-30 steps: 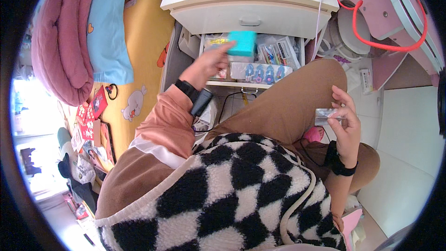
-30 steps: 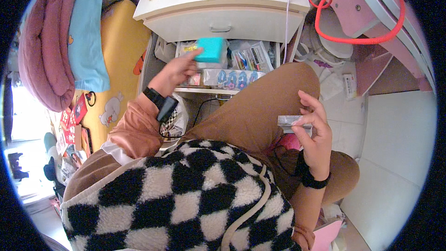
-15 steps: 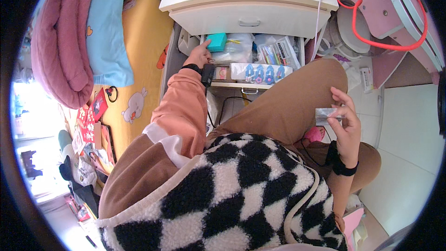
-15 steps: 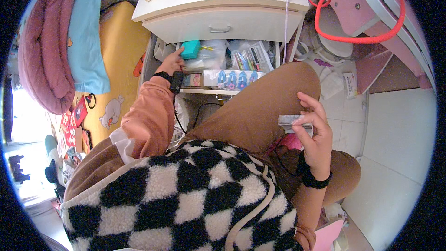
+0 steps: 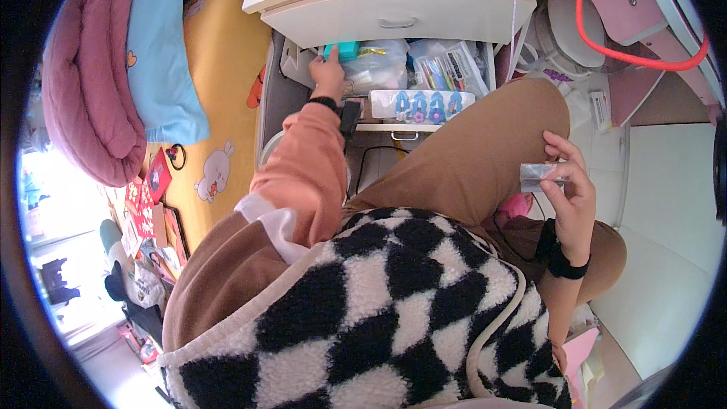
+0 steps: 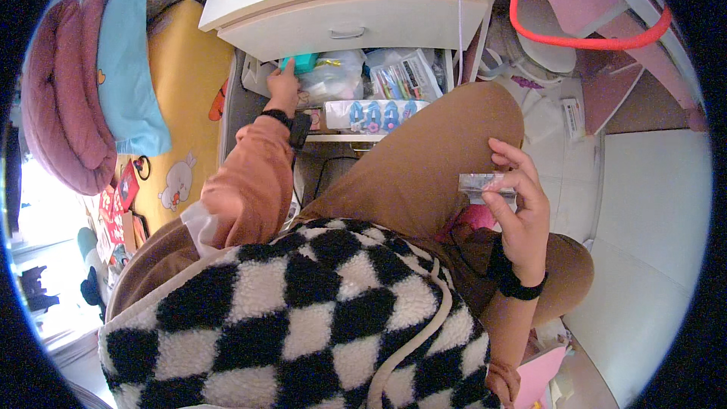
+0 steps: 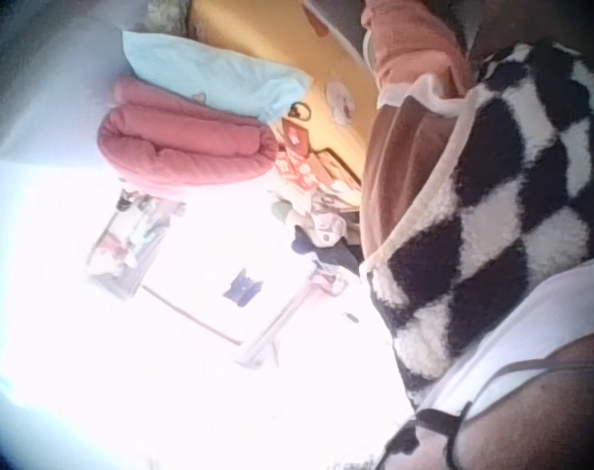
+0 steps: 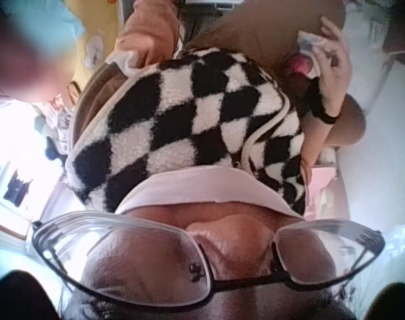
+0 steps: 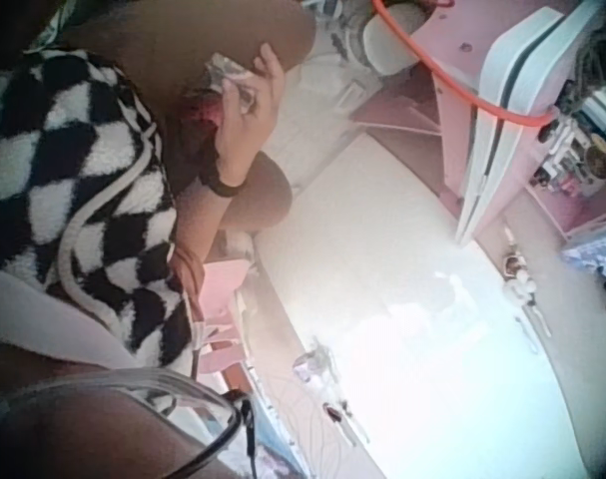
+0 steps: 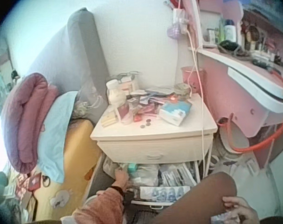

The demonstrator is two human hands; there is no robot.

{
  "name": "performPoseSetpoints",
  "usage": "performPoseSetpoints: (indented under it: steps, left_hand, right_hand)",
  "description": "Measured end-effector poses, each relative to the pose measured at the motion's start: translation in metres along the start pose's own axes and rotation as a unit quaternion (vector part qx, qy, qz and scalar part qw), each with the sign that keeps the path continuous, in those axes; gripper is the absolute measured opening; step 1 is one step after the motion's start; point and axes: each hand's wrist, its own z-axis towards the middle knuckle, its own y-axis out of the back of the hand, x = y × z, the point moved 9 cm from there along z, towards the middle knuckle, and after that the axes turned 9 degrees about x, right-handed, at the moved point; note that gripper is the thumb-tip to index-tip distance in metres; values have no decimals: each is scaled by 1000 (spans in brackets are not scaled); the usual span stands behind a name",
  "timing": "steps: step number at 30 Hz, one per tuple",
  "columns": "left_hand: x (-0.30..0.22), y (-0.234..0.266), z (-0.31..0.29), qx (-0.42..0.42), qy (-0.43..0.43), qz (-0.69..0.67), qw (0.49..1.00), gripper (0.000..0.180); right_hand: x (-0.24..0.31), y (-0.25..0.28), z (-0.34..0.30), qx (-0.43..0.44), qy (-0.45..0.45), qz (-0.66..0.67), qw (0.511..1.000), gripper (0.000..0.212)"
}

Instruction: The person plugs a phone into a charger, then opens a drawer to retrieve and handle small items including a blue box and a white packet. They wipe the phone screen with a cloth and place it on the desk.

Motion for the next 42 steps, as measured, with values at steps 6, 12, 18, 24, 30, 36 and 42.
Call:
performPoseSetpoints:
  steps: [6, 12, 18, 24, 30, 36, 42]
  left_hand:
    - [16, -23, 2, 183, 165, -14, 969, 39]
    - [22, -48, 51, 294, 257, -6, 921, 28]
    - [10, -50, 45, 311, 300, -3, 902, 24]
    - [-12, -49, 29, 289, 202, 75, 933, 30]
    - [2, -63, 51, 343, 203, 141, 906, 28]
    - [-9, -62, 41, 305, 118, 323, 888, 50]
    - [-37, -82, 25, 258, -105, 554, 785, 74]
  right_hand:
    - [-4, 0, 5, 3, 0, -11, 1000, 11]
    - [-6, 1, 2, -2, -5, -17, 1000, 10]
    - [-10, 2, 2, -5, -13, -16, 1000, 10]
    - [-12, 3, 2, -10, -17, -17, 1000, 8]
    - [-11, 4, 1, -15, -16, -3, 1000, 9]
    - [-11, 4, 3, -21, -15, 11, 1000, 9]
    - [-7, 3, 3, -19, -12, 2, 1000, 9]
